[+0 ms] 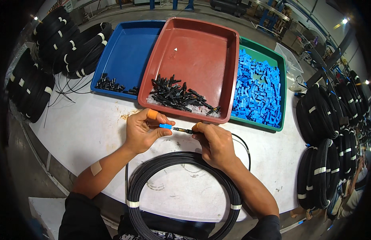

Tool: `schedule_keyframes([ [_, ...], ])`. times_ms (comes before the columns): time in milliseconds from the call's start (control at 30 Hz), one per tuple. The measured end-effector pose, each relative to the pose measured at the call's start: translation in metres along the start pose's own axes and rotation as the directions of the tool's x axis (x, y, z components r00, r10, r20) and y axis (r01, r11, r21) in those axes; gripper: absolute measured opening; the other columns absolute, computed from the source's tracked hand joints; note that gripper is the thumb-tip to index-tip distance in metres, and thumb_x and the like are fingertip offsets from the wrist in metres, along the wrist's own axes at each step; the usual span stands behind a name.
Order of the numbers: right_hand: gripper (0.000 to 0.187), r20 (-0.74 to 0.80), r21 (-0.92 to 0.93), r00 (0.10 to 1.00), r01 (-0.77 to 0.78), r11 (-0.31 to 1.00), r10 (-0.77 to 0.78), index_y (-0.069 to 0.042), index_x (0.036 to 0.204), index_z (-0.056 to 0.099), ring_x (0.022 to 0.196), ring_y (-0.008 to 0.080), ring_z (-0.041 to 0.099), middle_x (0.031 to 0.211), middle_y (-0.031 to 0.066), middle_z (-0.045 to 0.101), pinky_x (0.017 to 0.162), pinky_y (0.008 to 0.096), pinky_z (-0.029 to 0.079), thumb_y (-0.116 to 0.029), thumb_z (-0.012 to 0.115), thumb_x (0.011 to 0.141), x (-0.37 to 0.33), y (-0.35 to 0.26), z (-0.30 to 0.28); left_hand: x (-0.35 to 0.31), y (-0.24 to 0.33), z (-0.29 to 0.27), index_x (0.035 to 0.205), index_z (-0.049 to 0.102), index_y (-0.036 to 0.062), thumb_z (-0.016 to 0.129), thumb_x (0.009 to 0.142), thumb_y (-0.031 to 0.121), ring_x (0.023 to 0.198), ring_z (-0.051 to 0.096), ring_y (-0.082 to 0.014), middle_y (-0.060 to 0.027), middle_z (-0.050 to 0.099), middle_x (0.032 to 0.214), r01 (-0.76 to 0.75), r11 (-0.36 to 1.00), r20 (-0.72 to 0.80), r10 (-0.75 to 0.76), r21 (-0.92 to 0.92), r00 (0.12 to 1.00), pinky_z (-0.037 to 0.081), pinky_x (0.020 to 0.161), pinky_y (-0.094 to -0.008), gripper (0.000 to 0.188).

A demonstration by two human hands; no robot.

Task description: The person picks up a coil of cable, attaches connector components from trays onto the end of the cable wire, and places the finished coil onto a stack.

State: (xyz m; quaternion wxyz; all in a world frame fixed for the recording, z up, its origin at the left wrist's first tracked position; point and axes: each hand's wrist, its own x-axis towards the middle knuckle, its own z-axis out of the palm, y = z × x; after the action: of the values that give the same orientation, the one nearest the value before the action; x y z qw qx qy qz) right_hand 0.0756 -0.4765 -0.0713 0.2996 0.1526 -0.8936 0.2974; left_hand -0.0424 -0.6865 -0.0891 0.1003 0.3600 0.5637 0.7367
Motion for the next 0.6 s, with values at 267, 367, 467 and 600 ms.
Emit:
schedule_keyframes([
  [267,0.032,-0.042,-0.083,0.998,0.033,0.996,-0.037,-0.002,0.103,0.065,0.07,0.0253,0.067,0.082,0.0098,0.07,0.06,0.0351,0.051,0.013,0.073,0.077,0.002,-0.002,-0.004,-0.001,0.013,0.002,0.092,0.065,-0.0001,0.084,0.08,-0.002,0.093,0.075,-0.0217,-0.0135,0.073,0.091,-0.052,0.964,0.091,0.03,0.259,0.995,0.062,0.084,-0.032,0.023],
  [367,0.033,-0.038,-0.145,0.998,0.039,0.989,-0.045,-0.001,0.101,0.066,0.075,0.0237,0.069,0.083,0.0103,0.069,0.061,0.0314,0.053,0.018,0.07,0.075,0.005,-0.007,-0.008,-0.002,0.013,0.004,0.091,0.066,-0.0006,0.085,0.079,-0.003,0.09,0.075,-0.0199,-0.0144,0.074,0.09,-0.042,0.969,0.073,0.025,0.242,0.997,0.062,0.083,-0.0314,0.022],
  [467,0.034,-0.01,-0.114,1.0,0.008,0.993,-0.009,0.0,0.102,0.066,0.075,0.0231,0.068,0.084,0.0103,0.069,0.062,0.031,0.054,0.021,0.067,0.075,0.004,-0.008,-0.008,-0.003,0.012,0.004,0.091,0.065,-0.0006,0.085,0.079,-0.002,0.088,0.075,-0.0198,-0.0143,0.074,0.091,-0.098,0.97,0.098,0.078,0.224,0.992,0.062,0.082,-0.0313,0.023],
  [600,0.033,-0.063,0.049,0.994,-0.081,0.995,0.084,-0.003,0.103,0.067,0.07,0.0245,0.062,0.084,0.0071,0.07,0.068,0.0367,0.048,0.013,0.071,0.075,-0.001,-0.006,0.0,-0.003,0.011,0.005,0.09,0.067,-0.0014,0.085,0.078,-0.003,0.087,0.075,-0.0202,-0.0149,0.074,0.09,-0.109,0.966,0.079,0.093,0.234,0.992,0.062,0.082,-0.0312,0.022],
])
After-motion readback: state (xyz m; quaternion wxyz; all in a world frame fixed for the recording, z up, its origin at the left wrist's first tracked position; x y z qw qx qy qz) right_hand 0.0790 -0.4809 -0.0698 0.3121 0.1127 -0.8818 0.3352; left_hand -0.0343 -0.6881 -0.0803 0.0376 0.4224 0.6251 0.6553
